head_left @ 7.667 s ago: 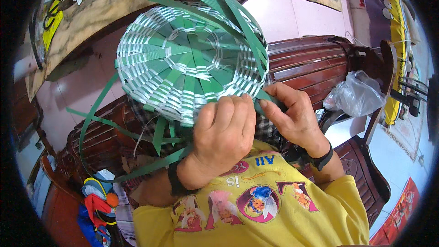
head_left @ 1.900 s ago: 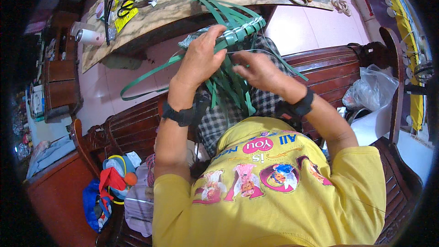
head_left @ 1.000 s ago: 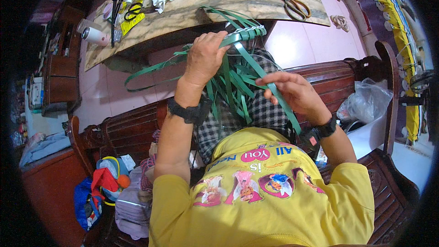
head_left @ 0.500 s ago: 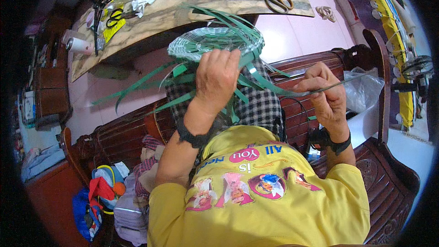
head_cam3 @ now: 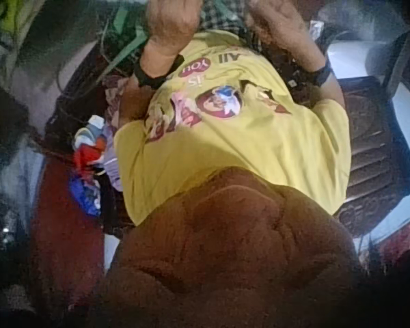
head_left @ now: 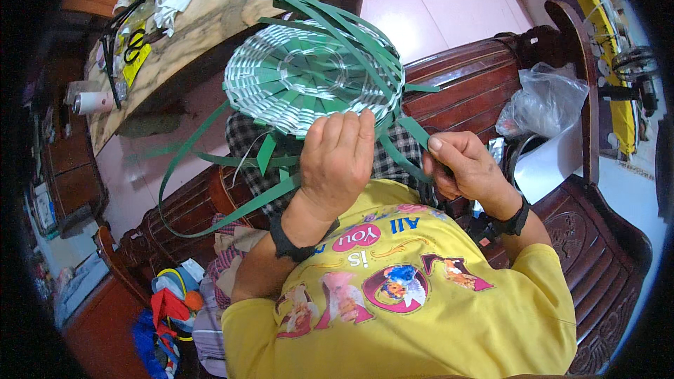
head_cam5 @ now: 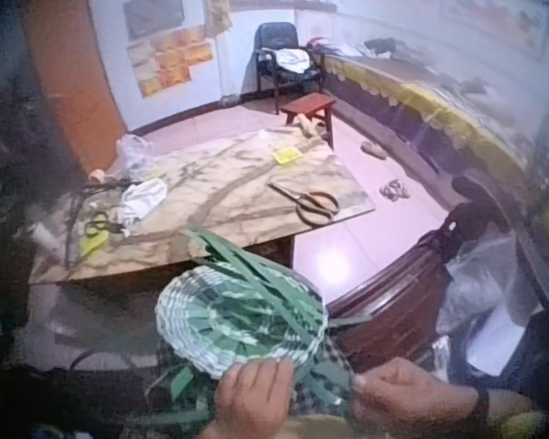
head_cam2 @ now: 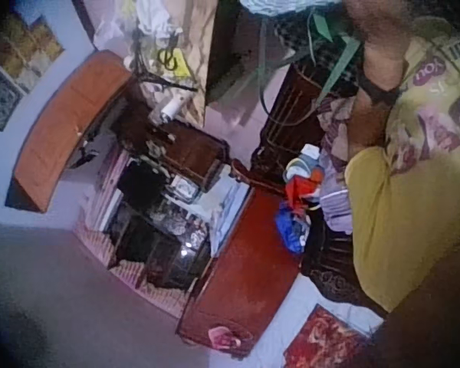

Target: The person is weaving a green plastic basket by hand, interlacing vertical and horizontal strips and pulling thin white ties through the gaps to secure the structure.

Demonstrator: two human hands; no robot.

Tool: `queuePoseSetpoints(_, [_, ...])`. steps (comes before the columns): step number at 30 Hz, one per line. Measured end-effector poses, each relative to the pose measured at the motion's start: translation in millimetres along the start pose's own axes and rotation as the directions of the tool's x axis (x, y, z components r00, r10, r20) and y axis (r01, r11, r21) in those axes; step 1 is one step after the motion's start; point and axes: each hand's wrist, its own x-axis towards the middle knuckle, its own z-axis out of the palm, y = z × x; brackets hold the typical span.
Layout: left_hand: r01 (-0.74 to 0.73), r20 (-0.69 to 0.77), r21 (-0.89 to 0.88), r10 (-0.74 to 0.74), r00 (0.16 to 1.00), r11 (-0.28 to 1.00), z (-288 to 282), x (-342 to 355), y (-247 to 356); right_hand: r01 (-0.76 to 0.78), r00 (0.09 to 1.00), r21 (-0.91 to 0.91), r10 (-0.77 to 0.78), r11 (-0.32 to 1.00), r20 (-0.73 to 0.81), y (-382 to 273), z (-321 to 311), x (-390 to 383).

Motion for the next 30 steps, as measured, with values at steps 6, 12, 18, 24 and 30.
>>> queuePoseSetpoints(6, [0.019,0.024,0.01,-0.019,1.0,1.0,-1,0,4,0.042,0.999,-0.063,-0.043,0.997,-0.02,21,0,10])
queuePoseSetpoints(12, [0.031,0.066,0.02,-0.032,0.997,0.999,0,1,9,0.06,0.997,-0.013,-0.06,0.998,-0.045,34,-2,18])
queuePoseSetpoints(18, [0.042,0.114,0.043,-0.046,0.992,0.998,2,3,14,0.094,0.994,-0.002,-0.094,0.996,-0.056,41,0,24])
queuePoseSetpoints(24, [0.031,0.113,0.042,-0.036,0.993,0.999,2,4,16,0.162,0.971,-0.122,-0.18,0.979,-0.158,34,11,18])
queuePoseSetpoints(30, [0.024,0.113,0.079,-0.033,0.993,0.997,5,4,20,0.112,0.988,-0.002,-0.112,0.994,-0.108,34,9,21])
